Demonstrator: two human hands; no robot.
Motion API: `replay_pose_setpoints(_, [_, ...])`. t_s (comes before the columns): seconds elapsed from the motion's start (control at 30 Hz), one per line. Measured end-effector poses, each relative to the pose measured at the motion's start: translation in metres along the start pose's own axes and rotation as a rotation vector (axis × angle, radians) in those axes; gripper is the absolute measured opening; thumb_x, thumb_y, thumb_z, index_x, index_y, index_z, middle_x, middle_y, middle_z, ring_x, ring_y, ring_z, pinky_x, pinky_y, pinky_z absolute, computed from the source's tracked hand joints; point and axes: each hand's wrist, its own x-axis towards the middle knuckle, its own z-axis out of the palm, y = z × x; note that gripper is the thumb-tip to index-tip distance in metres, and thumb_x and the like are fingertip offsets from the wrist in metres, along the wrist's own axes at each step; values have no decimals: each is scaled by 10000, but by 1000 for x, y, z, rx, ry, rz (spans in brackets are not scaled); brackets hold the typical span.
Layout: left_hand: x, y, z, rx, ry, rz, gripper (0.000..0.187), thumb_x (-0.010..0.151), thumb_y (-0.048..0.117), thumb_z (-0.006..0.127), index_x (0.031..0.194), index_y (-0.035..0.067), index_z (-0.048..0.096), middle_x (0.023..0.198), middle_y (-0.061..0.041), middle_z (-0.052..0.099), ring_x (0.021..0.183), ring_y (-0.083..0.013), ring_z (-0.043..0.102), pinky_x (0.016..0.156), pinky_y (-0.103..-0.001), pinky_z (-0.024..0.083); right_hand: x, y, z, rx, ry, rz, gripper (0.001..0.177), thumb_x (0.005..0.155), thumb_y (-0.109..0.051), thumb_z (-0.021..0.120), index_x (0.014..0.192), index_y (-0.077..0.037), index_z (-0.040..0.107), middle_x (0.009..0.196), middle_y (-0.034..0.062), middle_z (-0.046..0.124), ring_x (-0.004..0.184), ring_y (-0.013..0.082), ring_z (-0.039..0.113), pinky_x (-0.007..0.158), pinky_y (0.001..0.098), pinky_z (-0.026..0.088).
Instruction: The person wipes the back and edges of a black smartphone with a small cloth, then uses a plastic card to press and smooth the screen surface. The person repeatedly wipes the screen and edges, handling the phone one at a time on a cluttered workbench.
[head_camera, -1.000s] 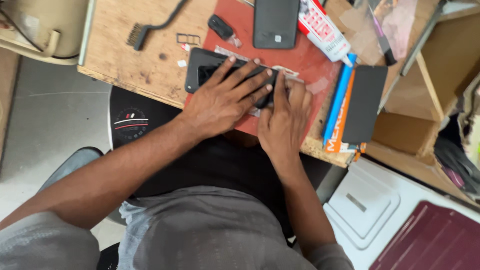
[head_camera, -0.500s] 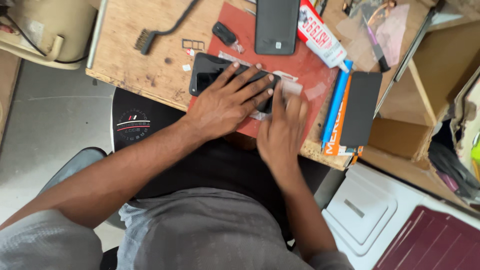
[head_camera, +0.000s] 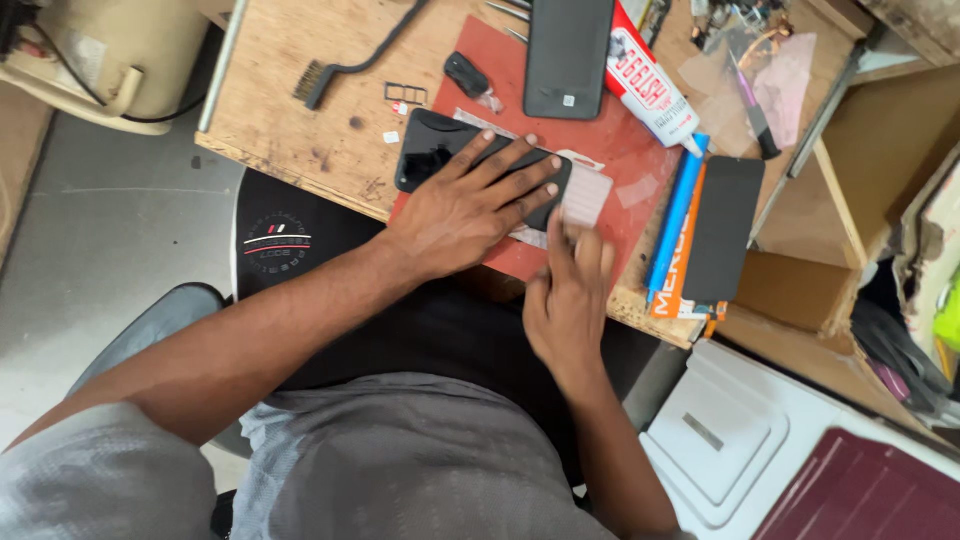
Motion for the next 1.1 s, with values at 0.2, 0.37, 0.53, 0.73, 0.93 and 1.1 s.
replay_pose_setpoints(0.2, [-2,-2,6,54,-9,11,515,966,248,559,1465,135,614,1614,-35,451,1527,-265,351,1255,-506,265,28,23,10,-98,46,-77,659,839,45,563,1497,53,524,1235,230,543,1116,409,491,1010,499,410])
replay_pose_setpoints(0.37, [0,1,4,43,-7,4,509,980,246,561,1471,127,615,1617,-32,452,1529,-263,343,1259,-497,264,39,22,10,-73,81,-63,672,839,67,567,1509,34,532,1237,221,553,1131,404,500,1025,496,412])
replay_pose_setpoints(0.53, [-5,-1,1,9,24,10,485,971,229,565,1441,125,626,1609,-34,468,1524,-266,355,1264,-477,271,1,1,5,-38,18,15,680,792,67,536,1471,36,537,1200,203,546,1101,386,497,991,467,426])
replay_pose_setpoints(0.73, [-1,4,6,-32,76,9,451,971,220,570,1387,78,666,1550,-58,518,1504,-293,377,1261,-468,280,42,31,1,-179,60,-75,744,836,58,582,1573,31,490,1236,194,526,1168,369,498,1095,508,361])
replay_pose_setpoints(0.93, [-1,17,13,-39,105,58,398,950,215,583,1292,56,710,1512,-55,552,1491,-293,399,1263,-469,291,42,39,-5,4,79,-59,544,995,-24,597,1534,-8,516,1425,221,550,1321,380,490,1151,454,361])
replay_pose_setpoints(1.1, [10,27,28,-93,133,123,402,928,216,597,1269,40,718,1488,-52,570,1473,-300,417,1259,-474,284,34,64,-4,239,67,-47,512,1025,2,552,1535,-28,515,1466,197,578,1372,310,520,1197,402,400])
